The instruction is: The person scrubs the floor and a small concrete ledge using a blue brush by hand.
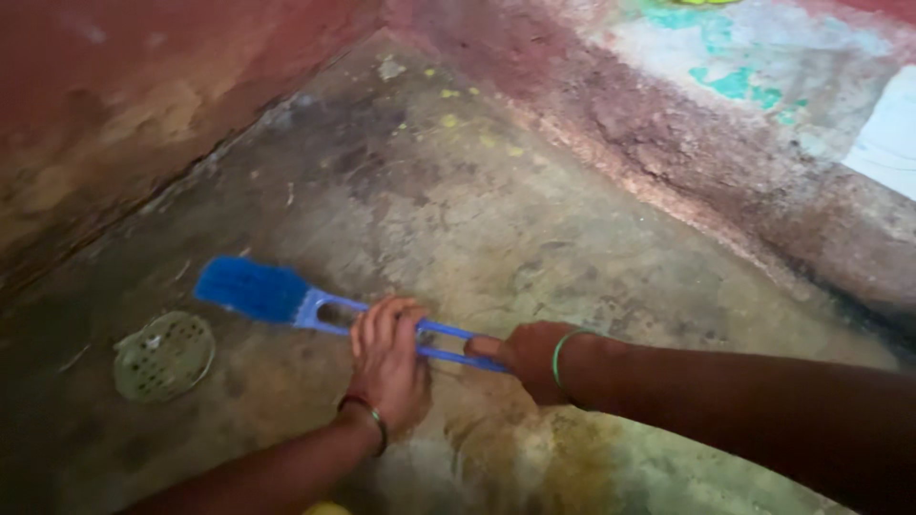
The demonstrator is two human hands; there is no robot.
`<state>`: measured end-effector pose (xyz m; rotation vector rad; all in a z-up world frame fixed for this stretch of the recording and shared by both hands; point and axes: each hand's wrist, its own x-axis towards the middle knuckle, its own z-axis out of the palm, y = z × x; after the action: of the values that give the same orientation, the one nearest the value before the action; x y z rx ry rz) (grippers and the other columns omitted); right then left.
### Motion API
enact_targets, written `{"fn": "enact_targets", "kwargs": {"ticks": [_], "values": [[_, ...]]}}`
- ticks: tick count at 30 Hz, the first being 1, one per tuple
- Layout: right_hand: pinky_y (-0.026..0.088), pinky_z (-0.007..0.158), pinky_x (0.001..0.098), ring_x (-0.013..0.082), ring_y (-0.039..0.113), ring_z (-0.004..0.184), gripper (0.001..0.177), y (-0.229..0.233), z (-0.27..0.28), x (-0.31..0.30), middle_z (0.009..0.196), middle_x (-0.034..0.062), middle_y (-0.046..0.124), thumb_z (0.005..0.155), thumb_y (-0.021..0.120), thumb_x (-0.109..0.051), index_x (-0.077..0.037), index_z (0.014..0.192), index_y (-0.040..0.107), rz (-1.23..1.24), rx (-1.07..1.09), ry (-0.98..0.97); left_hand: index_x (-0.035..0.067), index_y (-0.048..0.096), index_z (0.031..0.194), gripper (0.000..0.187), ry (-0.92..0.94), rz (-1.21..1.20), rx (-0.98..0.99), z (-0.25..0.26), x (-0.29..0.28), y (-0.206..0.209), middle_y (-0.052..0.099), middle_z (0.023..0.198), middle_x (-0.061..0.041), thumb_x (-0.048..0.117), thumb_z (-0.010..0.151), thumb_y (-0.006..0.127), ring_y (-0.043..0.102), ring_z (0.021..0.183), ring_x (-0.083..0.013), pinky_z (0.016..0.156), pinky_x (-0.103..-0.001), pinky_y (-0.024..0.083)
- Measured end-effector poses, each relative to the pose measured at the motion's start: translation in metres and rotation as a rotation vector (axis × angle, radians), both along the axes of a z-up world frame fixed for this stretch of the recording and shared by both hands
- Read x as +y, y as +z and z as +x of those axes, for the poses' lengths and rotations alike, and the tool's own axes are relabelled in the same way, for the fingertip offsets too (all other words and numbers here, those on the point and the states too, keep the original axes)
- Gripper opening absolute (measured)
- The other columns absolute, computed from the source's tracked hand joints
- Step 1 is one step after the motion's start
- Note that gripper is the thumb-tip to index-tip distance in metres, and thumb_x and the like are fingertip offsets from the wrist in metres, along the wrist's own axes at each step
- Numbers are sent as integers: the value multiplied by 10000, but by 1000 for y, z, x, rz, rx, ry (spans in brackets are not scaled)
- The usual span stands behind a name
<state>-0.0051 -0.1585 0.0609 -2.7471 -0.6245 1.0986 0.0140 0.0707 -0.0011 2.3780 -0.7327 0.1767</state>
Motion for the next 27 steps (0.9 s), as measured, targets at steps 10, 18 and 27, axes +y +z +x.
{"fn": "enact_targets", "kwargs": {"ticks": [10,18,27], "values": [[597,768,508,376,741,922,806,10,47,-70,1001,175,718,857,622,-34,-421,1506,342,-209,-118,-391,143,416,1454,769,-142,319,39,125,-113,-26,352,1551,-119,82,728,663,212,1511,-294,1220,-542,130],[576,787,531,420,740,872,772,-7,-15,-143,958,242,737,907,578,-58,-387,1550,304,-322,-172,-687,215,307,1551,726,-282,489,137,98,-246,-22,132,1690,-64,204,914,656,56,1569,-307,1223,-588,141],[626,649,484,360,748,715,751,13,-56,-60,1014,221,727,902,576,-76,-349,1520,248,13,160,-857,148,383,1496,558,-378,489,80,43,-147,1,236,1663,-96,66,959,512,129,1566,-319,1234,-573,151]]}}
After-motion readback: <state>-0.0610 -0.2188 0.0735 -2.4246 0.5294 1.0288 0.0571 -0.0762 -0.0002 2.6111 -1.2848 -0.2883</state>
